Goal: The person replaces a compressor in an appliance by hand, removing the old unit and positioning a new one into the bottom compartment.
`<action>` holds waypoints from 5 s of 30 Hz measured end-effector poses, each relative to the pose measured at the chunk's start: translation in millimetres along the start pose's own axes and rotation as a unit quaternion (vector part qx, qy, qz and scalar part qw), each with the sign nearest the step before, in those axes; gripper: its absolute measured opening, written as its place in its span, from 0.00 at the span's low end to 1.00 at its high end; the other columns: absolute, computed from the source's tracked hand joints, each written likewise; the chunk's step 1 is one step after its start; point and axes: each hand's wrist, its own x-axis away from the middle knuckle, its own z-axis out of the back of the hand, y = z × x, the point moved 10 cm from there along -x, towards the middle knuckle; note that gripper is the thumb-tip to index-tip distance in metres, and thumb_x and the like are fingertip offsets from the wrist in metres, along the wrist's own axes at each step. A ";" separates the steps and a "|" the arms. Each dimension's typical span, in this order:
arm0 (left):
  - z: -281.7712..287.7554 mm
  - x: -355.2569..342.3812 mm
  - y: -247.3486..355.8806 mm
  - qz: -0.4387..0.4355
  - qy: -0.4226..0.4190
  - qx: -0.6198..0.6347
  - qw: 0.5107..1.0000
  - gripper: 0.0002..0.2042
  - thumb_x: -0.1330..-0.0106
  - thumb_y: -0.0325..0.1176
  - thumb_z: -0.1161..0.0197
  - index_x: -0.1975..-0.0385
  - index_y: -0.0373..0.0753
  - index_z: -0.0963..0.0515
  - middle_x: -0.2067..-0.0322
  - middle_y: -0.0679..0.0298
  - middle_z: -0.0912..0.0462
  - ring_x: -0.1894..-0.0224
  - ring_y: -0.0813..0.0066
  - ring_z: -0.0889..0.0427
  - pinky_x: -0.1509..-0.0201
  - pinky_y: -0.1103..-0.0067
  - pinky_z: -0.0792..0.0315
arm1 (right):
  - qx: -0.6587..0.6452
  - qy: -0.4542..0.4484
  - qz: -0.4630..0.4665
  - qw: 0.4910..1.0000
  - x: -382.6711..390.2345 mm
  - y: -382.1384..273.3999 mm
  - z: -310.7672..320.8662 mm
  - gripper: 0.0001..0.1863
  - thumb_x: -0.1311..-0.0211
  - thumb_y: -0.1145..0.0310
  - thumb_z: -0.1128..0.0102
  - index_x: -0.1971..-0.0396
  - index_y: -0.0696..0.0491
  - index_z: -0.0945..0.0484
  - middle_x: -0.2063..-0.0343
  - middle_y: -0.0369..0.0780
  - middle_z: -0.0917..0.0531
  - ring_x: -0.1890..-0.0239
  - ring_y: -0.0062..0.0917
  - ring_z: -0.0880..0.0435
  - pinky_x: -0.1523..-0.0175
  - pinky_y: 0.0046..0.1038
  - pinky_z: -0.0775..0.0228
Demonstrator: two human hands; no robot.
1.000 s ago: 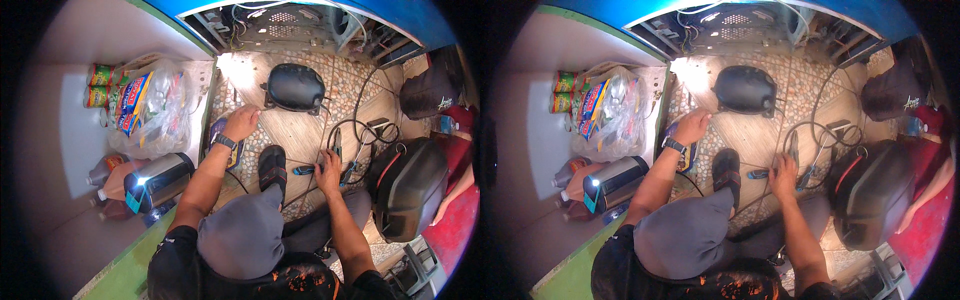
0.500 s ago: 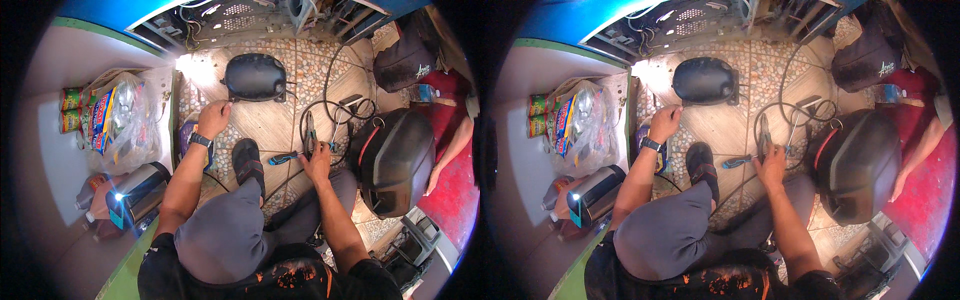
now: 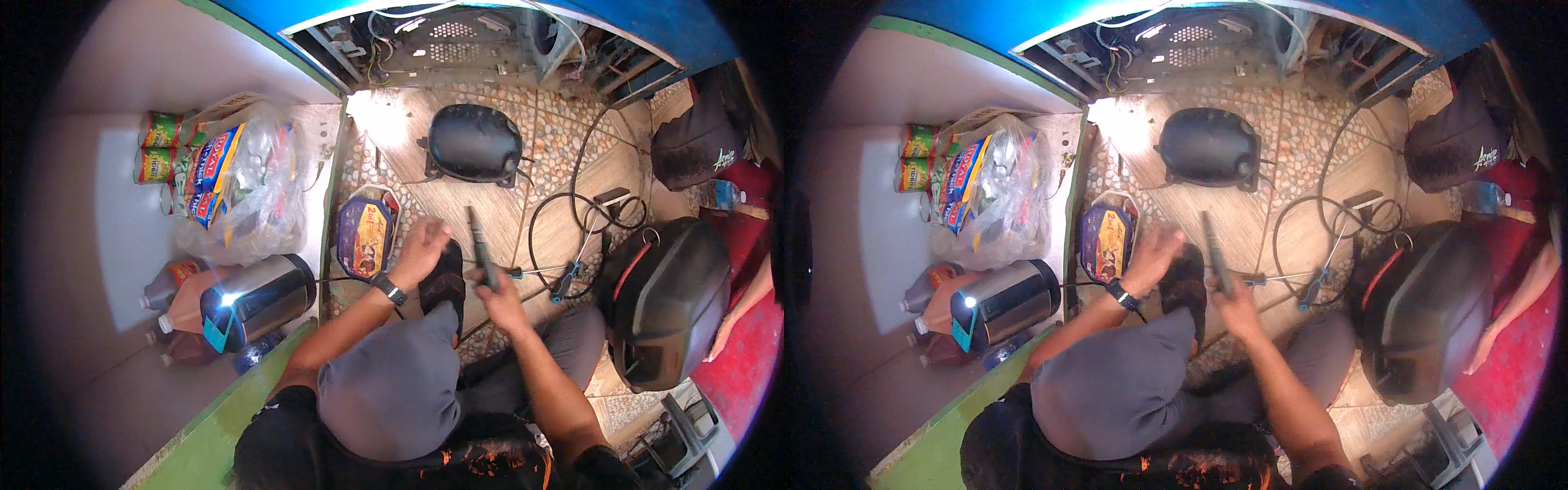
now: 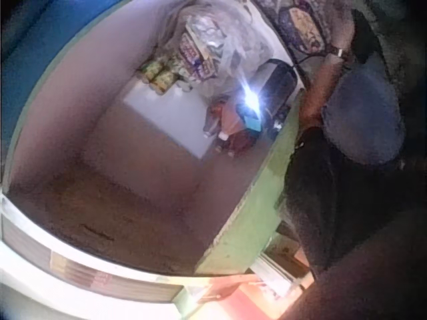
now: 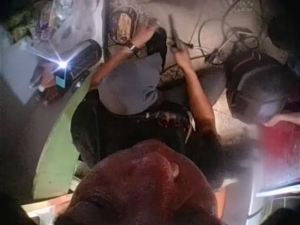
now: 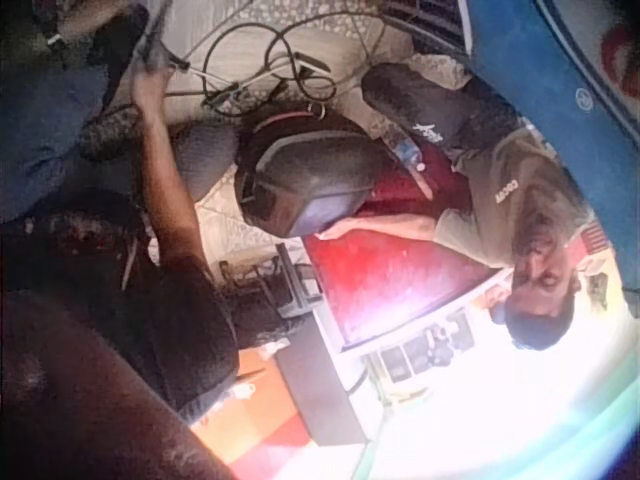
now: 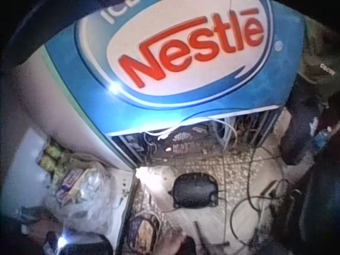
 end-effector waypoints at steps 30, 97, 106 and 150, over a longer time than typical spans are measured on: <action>-10.9 -48.8 -28.5 -0.037 0.025 0.080 0.996 0.20 0.28 0.45 0.35 0.51 0.32 0.27 0.57 0.59 0.19 0.53 0.72 0.18 0.47 0.75 0.26 | -0.042 -0.094 0.005 0.995 -72.6 -40.6 -65.6 0.31 0.39 0.74 0.39 0.33 0.56 0.31 0.52 0.39 0.17 0.51 0.25 0.19 0.43 0.28 0.26; 91.6 -63.3 16.6 0.002 0.129 0.089 0.988 0.21 0.23 0.38 0.39 0.41 0.27 0.27 0.50 0.53 0.18 0.53 0.65 0.15 0.47 0.72 0.19 | 0.083 -0.150 0.062 0.983 -36.8 -57.9 -59.7 0.28 0.38 0.67 0.41 0.38 0.59 0.28 0.42 0.56 0.23 0.37 0.49 0.24 0.34 0.42 0.33; 75.3 -51.4 19.6 0.011 0.087 0.184 0.979 0.19 0.24 0.37 0.39 0.42 0.29 0.26 0.47 0.55 0.19 0.47 0.66 0.18 0.40 0.70 0.23 | 0.025 -0.020 0.088 0.996 -63.1 -88.7 -108.6 0.27 0.38 0.68 0.41 0.40 0.62 0.29 0.45 0.60 0.25 0.39 0.55 0.26 0.35 0.45 0.33; 67.3 -49.8 19.5 0.031 0.055 0.155 0.986 0.24 0.24 0.37 0.38 0.37 0.26 0.30 0.51 0.57 0.20 0.54 0.68 0.15 0.50 0.73 0.19 | -0.234 -0.219 -0.019 0.947 -60.5 -67.5 -153.8 0.31 0.41 0.71 0.39 0.35 0.55 0.33 0.56 0.41 0.24 0.57 0.27 0.22 0.51 0.31 0.27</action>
